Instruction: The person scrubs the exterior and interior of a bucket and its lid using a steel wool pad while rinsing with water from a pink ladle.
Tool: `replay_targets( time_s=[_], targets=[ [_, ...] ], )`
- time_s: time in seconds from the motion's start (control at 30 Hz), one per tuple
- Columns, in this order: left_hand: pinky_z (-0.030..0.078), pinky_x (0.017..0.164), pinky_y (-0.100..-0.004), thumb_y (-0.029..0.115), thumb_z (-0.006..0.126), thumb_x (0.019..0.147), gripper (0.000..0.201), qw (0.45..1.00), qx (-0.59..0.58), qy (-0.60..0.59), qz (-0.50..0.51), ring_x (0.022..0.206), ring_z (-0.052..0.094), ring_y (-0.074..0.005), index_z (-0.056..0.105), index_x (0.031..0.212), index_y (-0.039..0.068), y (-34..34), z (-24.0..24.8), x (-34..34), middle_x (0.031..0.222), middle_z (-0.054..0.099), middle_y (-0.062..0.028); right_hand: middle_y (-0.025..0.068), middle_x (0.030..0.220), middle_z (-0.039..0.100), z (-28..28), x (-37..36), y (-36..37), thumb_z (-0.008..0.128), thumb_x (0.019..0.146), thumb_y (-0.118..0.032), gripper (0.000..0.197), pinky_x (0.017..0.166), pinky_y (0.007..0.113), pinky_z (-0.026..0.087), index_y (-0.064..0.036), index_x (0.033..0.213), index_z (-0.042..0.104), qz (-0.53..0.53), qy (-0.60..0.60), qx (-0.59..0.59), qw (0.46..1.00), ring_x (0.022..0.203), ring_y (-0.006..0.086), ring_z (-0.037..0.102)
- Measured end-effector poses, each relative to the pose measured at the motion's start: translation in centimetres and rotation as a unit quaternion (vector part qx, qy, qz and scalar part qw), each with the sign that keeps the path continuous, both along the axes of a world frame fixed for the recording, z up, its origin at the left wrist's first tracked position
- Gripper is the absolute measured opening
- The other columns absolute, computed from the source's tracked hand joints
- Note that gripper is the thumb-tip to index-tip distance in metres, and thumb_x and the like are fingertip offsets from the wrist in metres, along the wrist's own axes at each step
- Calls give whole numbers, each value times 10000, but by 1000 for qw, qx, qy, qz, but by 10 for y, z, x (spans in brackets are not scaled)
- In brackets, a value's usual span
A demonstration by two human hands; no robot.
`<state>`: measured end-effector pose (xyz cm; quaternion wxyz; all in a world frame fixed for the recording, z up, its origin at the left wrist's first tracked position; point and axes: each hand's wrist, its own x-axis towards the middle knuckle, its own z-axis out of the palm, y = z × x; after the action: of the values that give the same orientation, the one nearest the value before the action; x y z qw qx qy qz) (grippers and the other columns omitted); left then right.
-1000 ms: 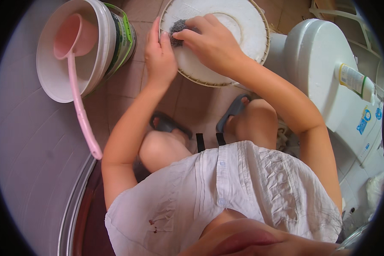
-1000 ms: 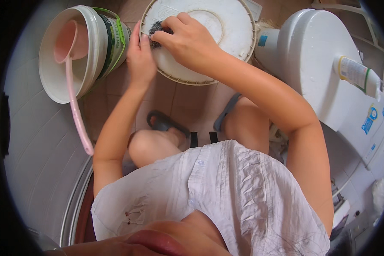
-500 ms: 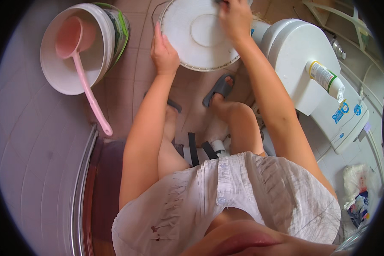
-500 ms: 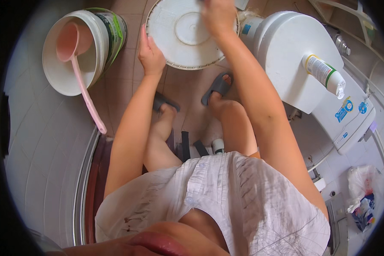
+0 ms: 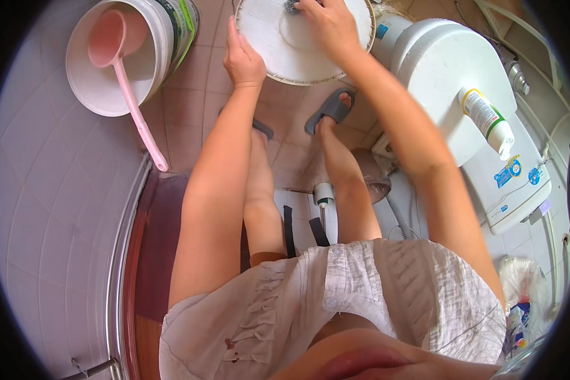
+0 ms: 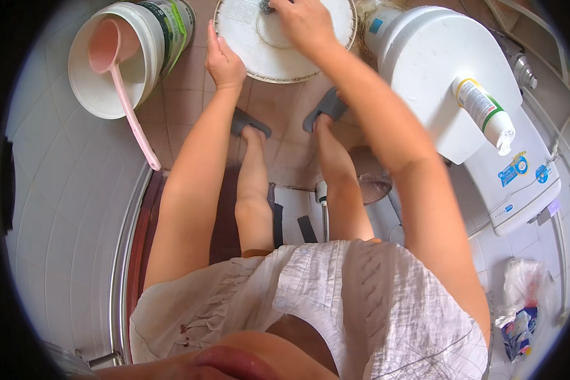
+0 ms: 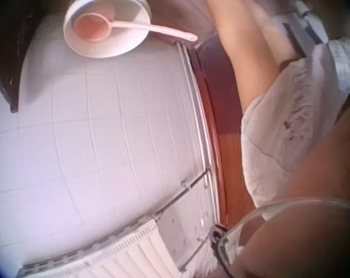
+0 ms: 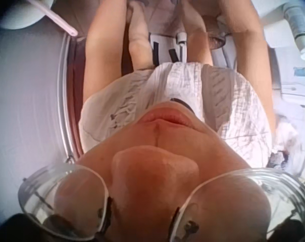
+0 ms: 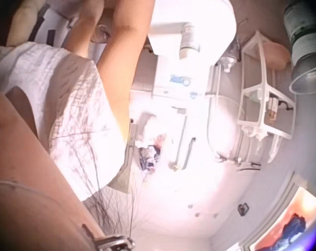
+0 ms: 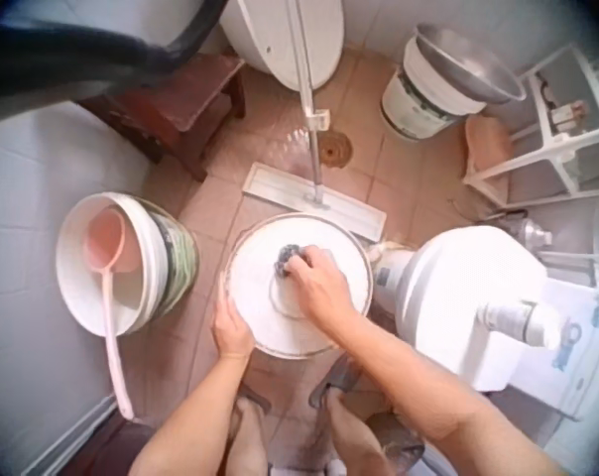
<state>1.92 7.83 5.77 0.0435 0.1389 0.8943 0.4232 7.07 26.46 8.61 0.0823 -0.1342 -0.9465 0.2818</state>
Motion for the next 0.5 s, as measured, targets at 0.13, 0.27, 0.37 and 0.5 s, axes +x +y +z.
replay_targets(
  time_s=[0.13,0.27,0.37,0.5],
  targets=[
    [520,904,-437,94,441,994,413,999,-22,22,5,1104,628,-422,491,1395,7,-3,-1,-2,1267,616,-257,75,958,589,9,52,-49,601,791,-72,135,703,382,543,-134,909,623,62,42,-29,997,853,279,593],
    [522,899,-434,108,436,1000,411,1000,-29,4,6,1094,632,-419,493,1393,8,-7,0,1,1264,620,-251,102,987,599,9,24,-22,590,814,-93,136,755,392,521,-134,936,633,144,4,-40,989,913,310,599],
    [520,901,-429,112,431,1003,409,999,-33,19,-1,1091,634,-417,492,1391,-4,2,4,-4,1266,620,-247,149,954,594,21,-15,13,586,825,-73,115,735,445,500,-87,935,618,42,-30,-51,997,879,358,592],
    [513,908,-428,104,421,1008,408,1000,-17,15,6,1093,631,-418,485,1392,-18,-4,-1,-4,1269,619,-249,135,984,621,20,54,-3,584,874,-109,88,730,451,515,-103,944,636,-75,-43,-24,996,902,347,614]
  ],
)
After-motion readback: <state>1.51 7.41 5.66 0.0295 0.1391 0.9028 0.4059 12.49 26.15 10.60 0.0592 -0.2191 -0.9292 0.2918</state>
